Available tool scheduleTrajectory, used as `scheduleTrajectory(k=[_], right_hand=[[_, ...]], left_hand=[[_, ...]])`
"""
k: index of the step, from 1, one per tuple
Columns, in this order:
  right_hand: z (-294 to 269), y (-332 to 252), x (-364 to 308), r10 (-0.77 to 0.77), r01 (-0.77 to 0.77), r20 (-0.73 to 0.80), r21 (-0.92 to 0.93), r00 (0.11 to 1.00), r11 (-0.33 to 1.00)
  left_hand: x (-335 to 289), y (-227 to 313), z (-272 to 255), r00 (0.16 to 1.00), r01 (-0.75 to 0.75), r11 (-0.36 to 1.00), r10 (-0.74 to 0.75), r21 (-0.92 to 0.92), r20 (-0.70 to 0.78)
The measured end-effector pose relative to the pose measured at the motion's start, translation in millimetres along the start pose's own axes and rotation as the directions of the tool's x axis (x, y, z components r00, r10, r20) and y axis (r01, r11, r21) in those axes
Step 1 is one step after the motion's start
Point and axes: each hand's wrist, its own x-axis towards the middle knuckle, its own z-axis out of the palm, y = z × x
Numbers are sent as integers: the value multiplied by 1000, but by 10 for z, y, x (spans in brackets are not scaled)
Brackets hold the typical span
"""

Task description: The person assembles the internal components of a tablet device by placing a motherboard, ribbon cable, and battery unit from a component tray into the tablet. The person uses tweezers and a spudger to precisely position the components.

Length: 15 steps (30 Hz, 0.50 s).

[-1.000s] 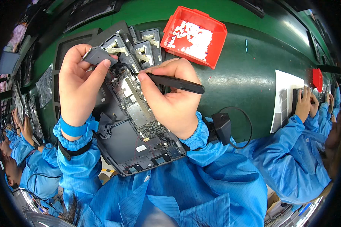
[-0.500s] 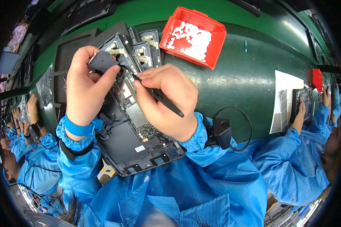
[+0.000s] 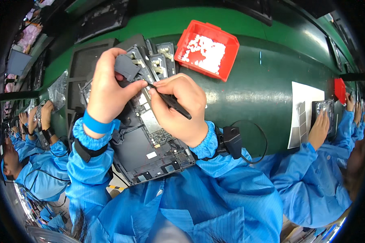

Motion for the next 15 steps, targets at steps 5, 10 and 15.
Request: scheduleTrajectory(k=[5, 10, 15], right_hand=[[-38, -81, 73, 8, -8, -21, -12, 1000, 1000], [10, -95, 64, 115, -112, 46, -67, 992, 991], [-180, -193, 23, 272, -274, 69, 32, 960, 961]], left_hand=[[72, 147, -52, 991, 119, 992, -116, -47, 68], [108, 60, -75, 990, 112, 994, -111, -11, 90], [84, 172, -153, 966, 181, 983, -183, 29, 185]])
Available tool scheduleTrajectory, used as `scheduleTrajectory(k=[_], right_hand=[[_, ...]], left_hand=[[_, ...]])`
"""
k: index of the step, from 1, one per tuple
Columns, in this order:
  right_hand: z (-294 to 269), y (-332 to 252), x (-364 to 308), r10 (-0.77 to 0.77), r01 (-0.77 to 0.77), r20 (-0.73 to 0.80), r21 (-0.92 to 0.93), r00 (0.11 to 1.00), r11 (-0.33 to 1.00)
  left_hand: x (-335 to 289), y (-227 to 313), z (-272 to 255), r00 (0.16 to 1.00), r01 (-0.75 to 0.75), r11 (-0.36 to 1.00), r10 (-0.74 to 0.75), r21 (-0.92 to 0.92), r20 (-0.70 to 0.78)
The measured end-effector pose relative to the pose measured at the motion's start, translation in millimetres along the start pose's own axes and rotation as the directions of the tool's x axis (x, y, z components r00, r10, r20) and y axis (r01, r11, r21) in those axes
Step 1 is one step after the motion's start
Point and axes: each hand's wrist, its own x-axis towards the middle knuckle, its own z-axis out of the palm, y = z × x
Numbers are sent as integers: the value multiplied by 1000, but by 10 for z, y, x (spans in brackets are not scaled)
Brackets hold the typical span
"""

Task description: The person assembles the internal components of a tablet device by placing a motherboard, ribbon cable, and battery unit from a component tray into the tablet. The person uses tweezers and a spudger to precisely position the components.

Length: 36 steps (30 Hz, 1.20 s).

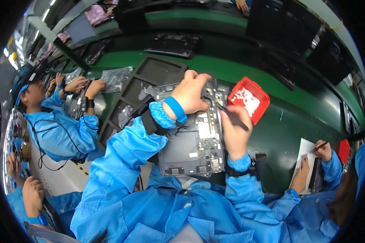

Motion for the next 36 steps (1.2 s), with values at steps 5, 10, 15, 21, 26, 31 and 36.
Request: scheduleTrajectory(k=[5, 10, 15, 21, 26, 31, 36], right_hand=[[-589, -282, -546, 99, -88, 64, -153, 993, 984], [-682, -204, -1203, 97, -109, 374, 11, 922, 994], [-500, 115, -1233, -106, 137, 201, -145, 974, 980], [-459, 51, -1264, -100, 131, 120, -282, 988, 950], [-500, -35, -1287, -10, 12, 47, -44, 999, 999], [-552, -348, -856, -51, 71, -119, 175, 992, 982], [-327, -456, 363, 334, -213, 36, 835, 942, 508]], left_hand=[[-132, -285, -332, 986, 110, 907, -50, 406, -156], [-84, -700, -396, 1000, 9, 940, -13, 340, 11], [12, -936, -387, 992, -82, 937, 108, 339, -58], [135, -949, -459, 984, -179, 925, 162, 336, 76], [191, -787, -643, 967, -212, 964, 184, 159, 178], [391, -801, -869, 921, 65, 996, -35, -65, 388], [859, -922, -866, 983, 179, 898, -144, -401, 116]])
